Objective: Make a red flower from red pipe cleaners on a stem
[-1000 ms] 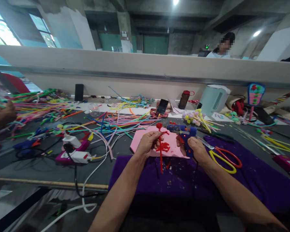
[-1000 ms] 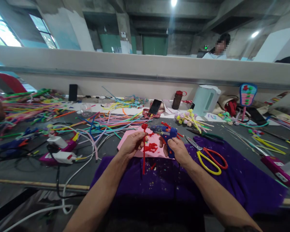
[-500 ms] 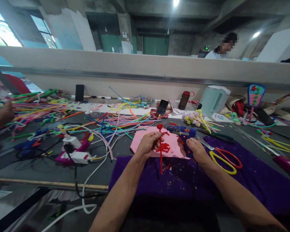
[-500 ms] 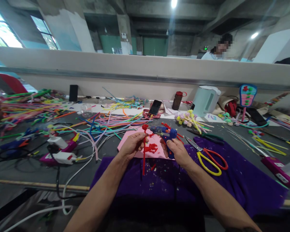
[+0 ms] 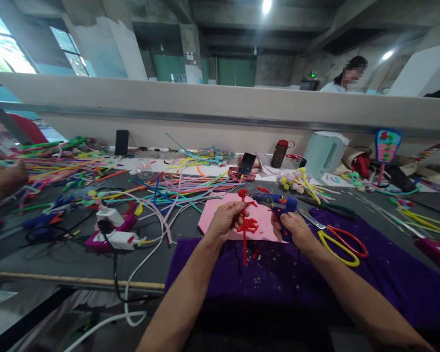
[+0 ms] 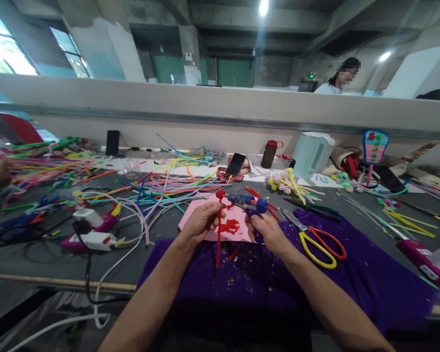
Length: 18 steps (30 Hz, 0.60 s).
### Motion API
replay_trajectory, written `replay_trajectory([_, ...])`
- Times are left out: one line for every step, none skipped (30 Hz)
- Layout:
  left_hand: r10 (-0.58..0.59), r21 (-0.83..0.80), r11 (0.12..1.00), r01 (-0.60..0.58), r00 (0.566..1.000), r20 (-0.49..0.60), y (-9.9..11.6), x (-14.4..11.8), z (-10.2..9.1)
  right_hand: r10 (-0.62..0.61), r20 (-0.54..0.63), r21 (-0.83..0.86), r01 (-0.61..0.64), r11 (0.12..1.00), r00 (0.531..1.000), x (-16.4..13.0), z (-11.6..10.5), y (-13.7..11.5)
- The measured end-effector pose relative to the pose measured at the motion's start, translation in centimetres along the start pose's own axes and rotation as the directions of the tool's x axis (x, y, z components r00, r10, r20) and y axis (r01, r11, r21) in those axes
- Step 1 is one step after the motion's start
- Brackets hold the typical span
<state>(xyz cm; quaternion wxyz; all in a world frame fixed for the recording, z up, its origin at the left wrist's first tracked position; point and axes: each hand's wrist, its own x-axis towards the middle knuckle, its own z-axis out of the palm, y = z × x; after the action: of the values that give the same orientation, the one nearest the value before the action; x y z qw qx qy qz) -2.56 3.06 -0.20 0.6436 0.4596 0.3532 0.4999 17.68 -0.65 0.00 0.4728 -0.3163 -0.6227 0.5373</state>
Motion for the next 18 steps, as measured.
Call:
replay_trajectory([0.0,-0.002,1.0,0.0,1.0,-0.003,0.0,-0.01,0.0,-0.005,0.004,-0.006,0.005,1.0,1.0,0.0,0.02,-0.02])
replay_trajectory([-0.004,-0.003,1.0,0.004,1.0,-0.006,0.02,-0.02,0.0,-0.008,0.005,-0.011,0.008,1.0,1.0,0.0,0.02,-0.02])
replay_trajectory([-0.008,-0.004,1.0,0.008,1.0,-0.009,0.05,-0.04,0.02,-0.01,0.004,-0.016,0.01,1.0,1.0,0.01,0.0,0.01])
replay_trajectory([-0.012,-0.005,1.0,0.012,1.0,-0.013,0.09,-0.06,0.05,-0.011,0.001,-0.019,0.011,1.0,1.0,0.04,-0.04,0.07])
replay_trajectory([-0.015,-0.006,1.0,0.014,1.0,-0.016,0.13,-0.08,0.08,-0.012,0.001,-0.024,0.012,1.0,1.0,0.07,-0.1,0.14])
replay_trajectory([-0.016,-0.007,1.0,0.016,1.0,-0.017,0.16,-0.11,0.11,-0.016,0.002,-0.032,0.016,0.999,1.0,0.1,-0.16,0.23])
replay_trajectory([-0.015,-0.009,1.0,0.015,1.0,-0.015,0.18,-0.12,0.13,-0.021,0.004,-0.039,0.021,0.999,1.0,0.15,-0.23,0.31])
replay_trajectory([-0.014,-0.01,1.0,0.014,1.0,-0.012,0.2,-0.13,0.15,-0.025,0.008,-0.044,0.025,0.999,1.0,0.19,-0.29,0.38])
replay_trajectory([-0.012,-0.011,1.0,0.012,1.0,-0.008,0.2,-0.14,0.16,-0.029,0.012,-0.046,0.029,0.998,1.0,0.24,-0.34,0.43])
replay_trajectory([-0.012,-0.012,1.0,0.012,1.0,-0.003,0.2,-0.14,0.16,-0.031,0.014,-0.047,0.032,0.998,0.999,0.28,-0.36,0.46])
replay_trajectory([-0.012,-0.011,1.0,0.012,1.0,0.003,0.19,-0.13,0.16,-0.032,0.016,-0.047,0.032,0.998,0.999,0.32,-0.37,0.46])
replay_trajectory([-0.014,-0.009,1.0,0.014,1.0,0.009,0.17,-0.12,0.15,-0.032,0.015,-0.045,0.033,0.998,0.999,0.34,-0.37,0.44])
replay_trajectory([-0.015,-0.008,1.0,0.015,1.0,0.015,0.16,-0.11,0.14,-0.03,0.014,-0.044,0.031,0.999,0.999,0.35,-0.35,0.4])
replay_trajectory([-0.015,-0.006,1.0,0.015,1.0,0.02,0.14,-0.1,0.14,-0.025,0.015,-0.048,0.026,0.998,1.0,0.35,-0.32,0.37])
replay_trajectory([-0.013,-0.004,1.0,0.013,1.0,0.023,0.12,-0.09,0.13,-0.019,0.016,-0.055,0.02,0.998,1.0,0.33,-0.31,0.34])
replay_trajectory([-0.01,-0.002,1.0,0.01,1.0,0.023,0.1,-0.07,0.12,-0.013,0.017,-0.065,0.014,0.998,1.0,0.31,-0.3,0.34])
replay_trajectory([-0.007,0.001,1.0,0.007,1.0,0.022,0.08,-0.06,0.11,-0.006,0.018,-0.082,0.008,0.997,1.0,0.28,-0.32,0.36])
replay_trajectory([-0.004,0.003,1.0,0.004,1.0,0.018,0.07,-0.04,0.09,-0.002,0.02,-0.107,0.004,0.994,1.0,0.24,-0.34,0.42])
